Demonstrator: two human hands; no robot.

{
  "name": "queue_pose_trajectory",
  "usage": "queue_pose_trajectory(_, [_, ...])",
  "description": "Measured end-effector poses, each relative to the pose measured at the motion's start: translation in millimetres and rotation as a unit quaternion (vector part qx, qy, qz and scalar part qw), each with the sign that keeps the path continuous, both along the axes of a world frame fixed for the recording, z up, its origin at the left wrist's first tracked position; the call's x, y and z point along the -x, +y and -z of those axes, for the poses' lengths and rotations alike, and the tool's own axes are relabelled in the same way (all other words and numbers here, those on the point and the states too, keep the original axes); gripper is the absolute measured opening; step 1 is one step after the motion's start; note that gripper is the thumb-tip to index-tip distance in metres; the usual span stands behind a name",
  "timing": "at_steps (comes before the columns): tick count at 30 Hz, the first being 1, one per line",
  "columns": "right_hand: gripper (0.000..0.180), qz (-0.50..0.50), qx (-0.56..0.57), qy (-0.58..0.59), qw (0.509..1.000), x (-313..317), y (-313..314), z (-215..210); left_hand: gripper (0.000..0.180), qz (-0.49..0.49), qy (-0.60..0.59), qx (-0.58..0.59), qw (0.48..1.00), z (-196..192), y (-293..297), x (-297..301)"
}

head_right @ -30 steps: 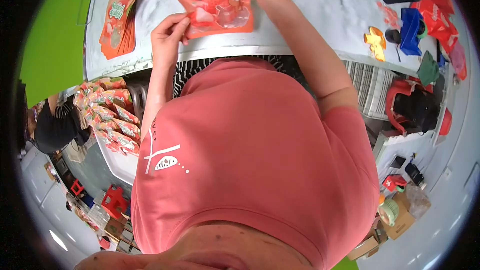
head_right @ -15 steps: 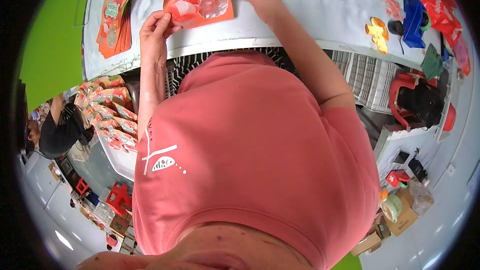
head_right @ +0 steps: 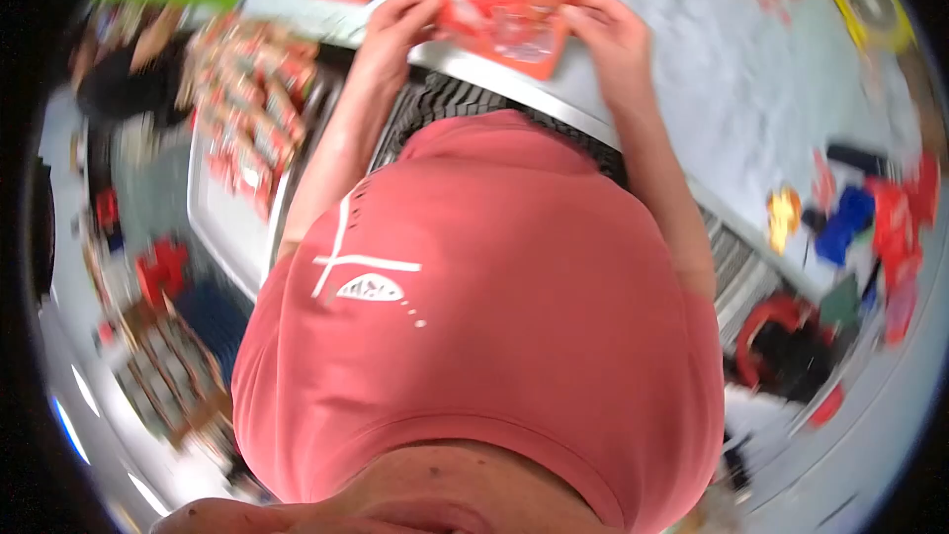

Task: Packaging small red items into individual printed pouches on a factory workbench.

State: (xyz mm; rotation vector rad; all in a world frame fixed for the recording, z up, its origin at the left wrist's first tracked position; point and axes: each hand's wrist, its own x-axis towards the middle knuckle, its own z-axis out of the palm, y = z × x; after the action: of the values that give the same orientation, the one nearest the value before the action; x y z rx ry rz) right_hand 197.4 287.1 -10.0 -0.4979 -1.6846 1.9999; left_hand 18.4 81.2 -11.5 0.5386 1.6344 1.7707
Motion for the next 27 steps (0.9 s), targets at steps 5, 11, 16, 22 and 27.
queue_pose_trajectory(5, [0.016,-0.05,0.0,-0.009,0.999,21.6,-21.4,16.3,0.02,-0.096,0.028,-0.047,0.994,-4.1,-43.7,-13.2])
queue_pose_trajectory(11, [0.017,-0.201,0.03,-0.026,0.979,46.6,-72.3,17.5,0.015,-0.197,0.104,-0.041,0.974,-5.3,-135.7,-33.1])
queue_pose_trajectory(16, [0.025,-0.206,0.005,-0.117,0.972,60.0,-81.5,17.4,0.013,-0.42,0.052,-0.018,0.906,-22.5,-275.4,4.9])
queue_pose_trajectory(22, [0.024,-0.26,-0.009,-0.182,0.948,47.5,-86.2,46.4,0.017,-0.508,0.04,0.2,0.837,13.5,-501.8,46.7])
queue_pose_trajectory(27, [0.024,-0.207,0.041,-0.232,0.95,55.2,-78.7,57.6,0.016,-0.498,0.007,0.254,0.829,48.0,-566.1,93.4])
